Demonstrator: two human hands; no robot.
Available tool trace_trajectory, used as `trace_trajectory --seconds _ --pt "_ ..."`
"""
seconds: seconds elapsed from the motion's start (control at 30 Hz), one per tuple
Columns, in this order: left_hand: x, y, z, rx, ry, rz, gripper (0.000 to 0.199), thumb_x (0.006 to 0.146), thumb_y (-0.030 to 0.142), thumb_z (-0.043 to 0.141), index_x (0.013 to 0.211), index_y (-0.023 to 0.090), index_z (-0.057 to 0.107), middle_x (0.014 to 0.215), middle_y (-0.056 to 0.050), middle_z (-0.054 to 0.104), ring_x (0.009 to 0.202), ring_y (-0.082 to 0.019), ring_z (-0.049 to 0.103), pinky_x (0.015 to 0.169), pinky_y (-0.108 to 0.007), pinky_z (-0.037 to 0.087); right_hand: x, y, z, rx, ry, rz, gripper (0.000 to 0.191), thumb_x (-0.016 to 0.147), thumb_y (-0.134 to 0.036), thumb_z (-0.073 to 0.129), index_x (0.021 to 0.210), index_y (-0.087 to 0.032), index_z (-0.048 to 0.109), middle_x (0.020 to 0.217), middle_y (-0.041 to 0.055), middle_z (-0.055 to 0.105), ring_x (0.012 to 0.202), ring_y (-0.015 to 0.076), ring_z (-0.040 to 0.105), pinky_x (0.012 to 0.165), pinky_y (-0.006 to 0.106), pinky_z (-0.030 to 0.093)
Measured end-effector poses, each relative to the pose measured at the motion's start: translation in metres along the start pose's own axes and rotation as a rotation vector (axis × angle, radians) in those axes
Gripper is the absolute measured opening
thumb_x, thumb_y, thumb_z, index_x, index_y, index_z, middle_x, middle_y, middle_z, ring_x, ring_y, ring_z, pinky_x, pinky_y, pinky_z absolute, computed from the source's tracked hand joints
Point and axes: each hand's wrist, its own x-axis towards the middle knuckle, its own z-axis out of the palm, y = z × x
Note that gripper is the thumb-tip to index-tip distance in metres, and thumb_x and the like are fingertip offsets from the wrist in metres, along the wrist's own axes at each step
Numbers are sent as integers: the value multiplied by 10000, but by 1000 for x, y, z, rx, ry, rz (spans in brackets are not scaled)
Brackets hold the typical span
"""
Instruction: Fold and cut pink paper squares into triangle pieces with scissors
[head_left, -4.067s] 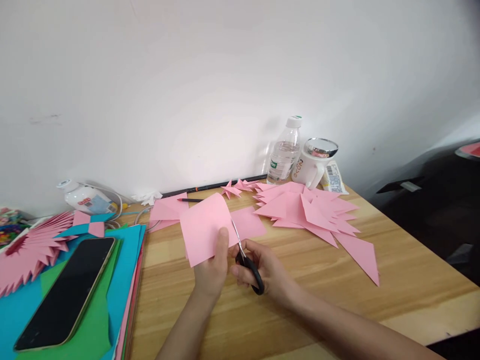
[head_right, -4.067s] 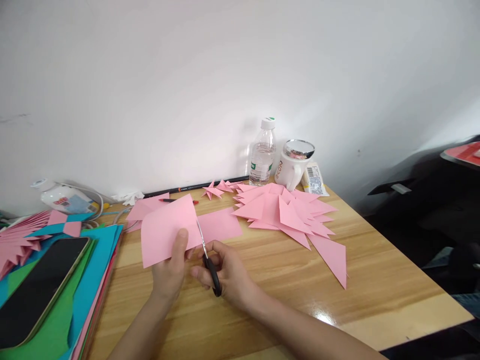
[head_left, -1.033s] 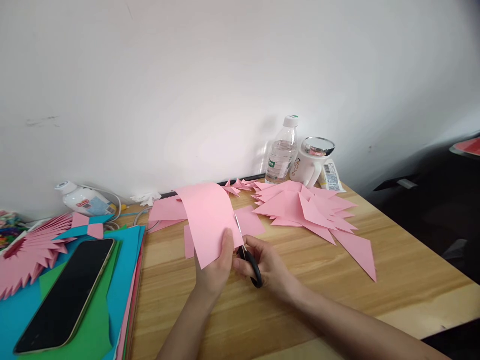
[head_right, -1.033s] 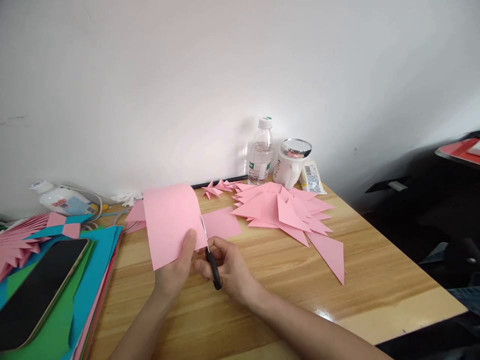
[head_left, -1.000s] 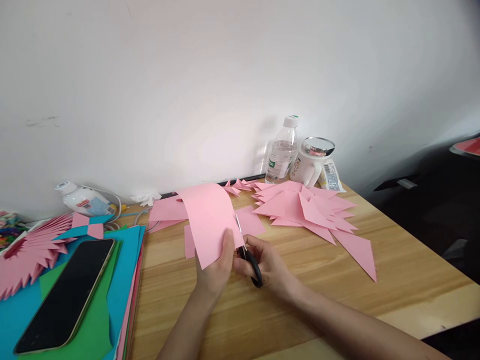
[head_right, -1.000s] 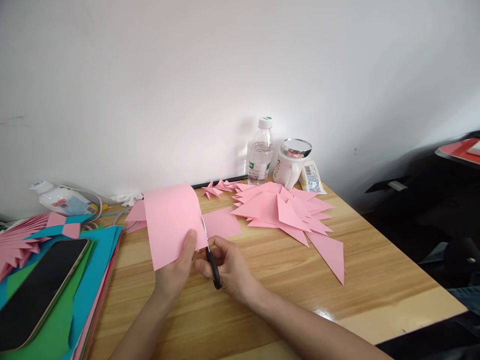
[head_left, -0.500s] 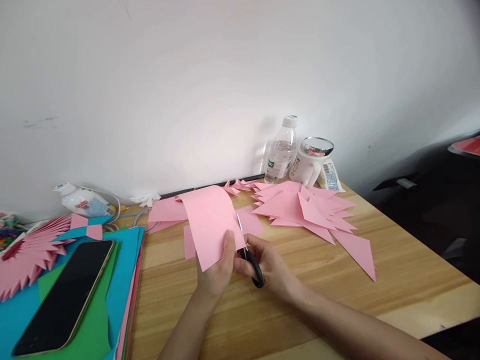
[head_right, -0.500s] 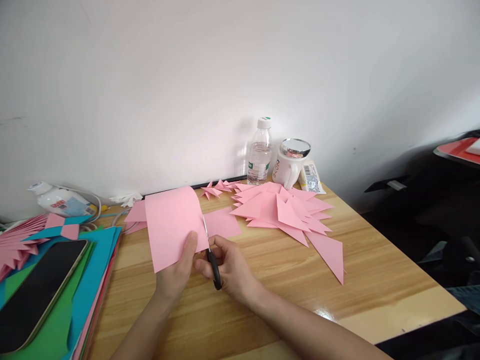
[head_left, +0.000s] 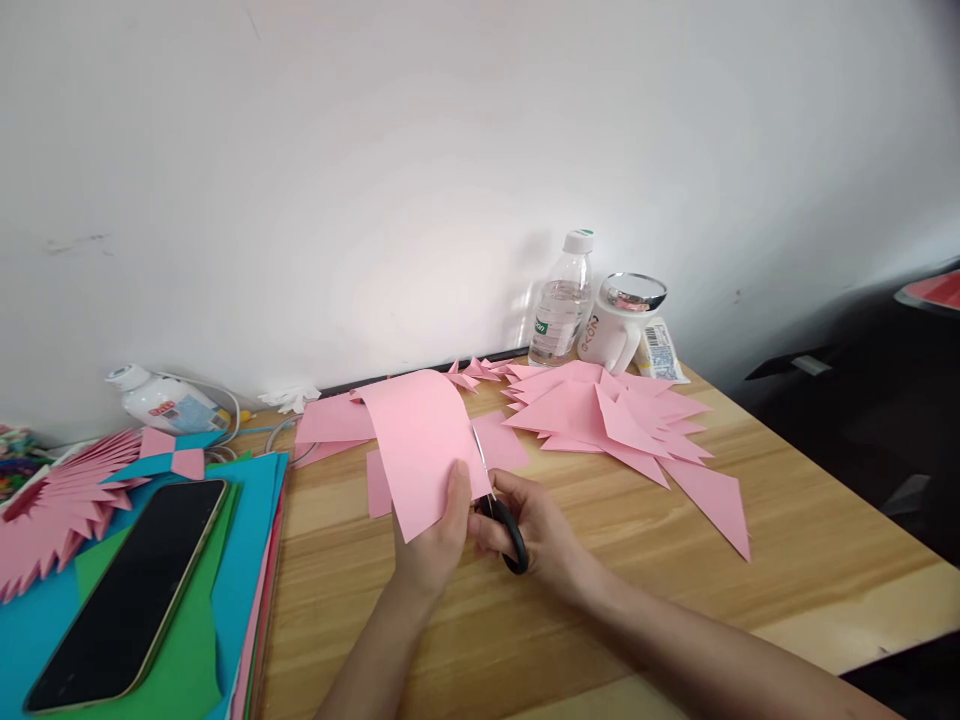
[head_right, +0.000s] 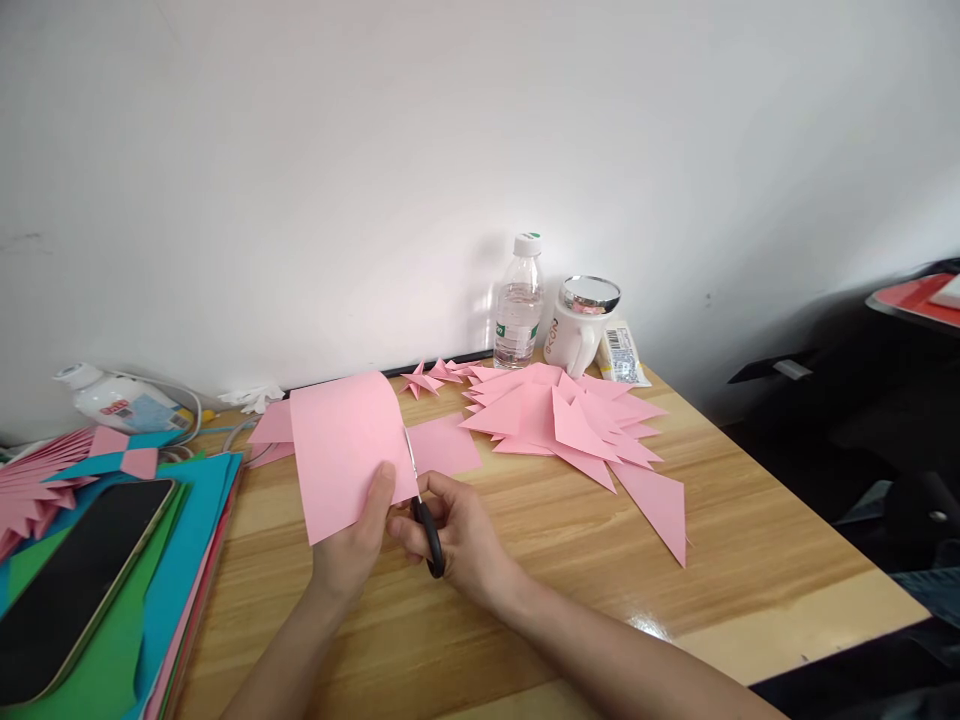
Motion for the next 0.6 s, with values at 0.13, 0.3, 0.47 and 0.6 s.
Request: trace_trajectory --seconds 0.13,0.3,0.47,0.6 --pt "-1 -1 0 0 -41 -12 335 747 494 574 681 168 610 643 -50 658 601 -196 637 603 -308 544 0 -1 1 -5 6 6 408 639 -450 773 730 -157 505 576 -48 499 497 72 430 464 199 341" --pt "-1 -2 -3 -102 -86 35 303 744 481 620 729 179 633 676 -40 666 654 -194 639 622 -287 530 1 0 -1 16 24 11 397 643 -448 769 721 -167 498 542 -59 477 471 67 405 442 199 306" --pt "11 8 -13 -505 -56 38 538 684 687 571 873 189 644 702 -48 650 749 -224 637 626 -291 521 4 -1 -6 23 65 16 395 651 -466 751 711 -181 485 515 -68 450 450 63 370 431 202 265" --pt "28 17 -26 -729 -104 -162 625 710 746 452 766 157 653 616 -52 622 524 -168 568 412 -258 444 6 0 -8 3 67 13 358 662 -428 747 738 -177 502 492 -77 429 442 56 332 428 195 242"
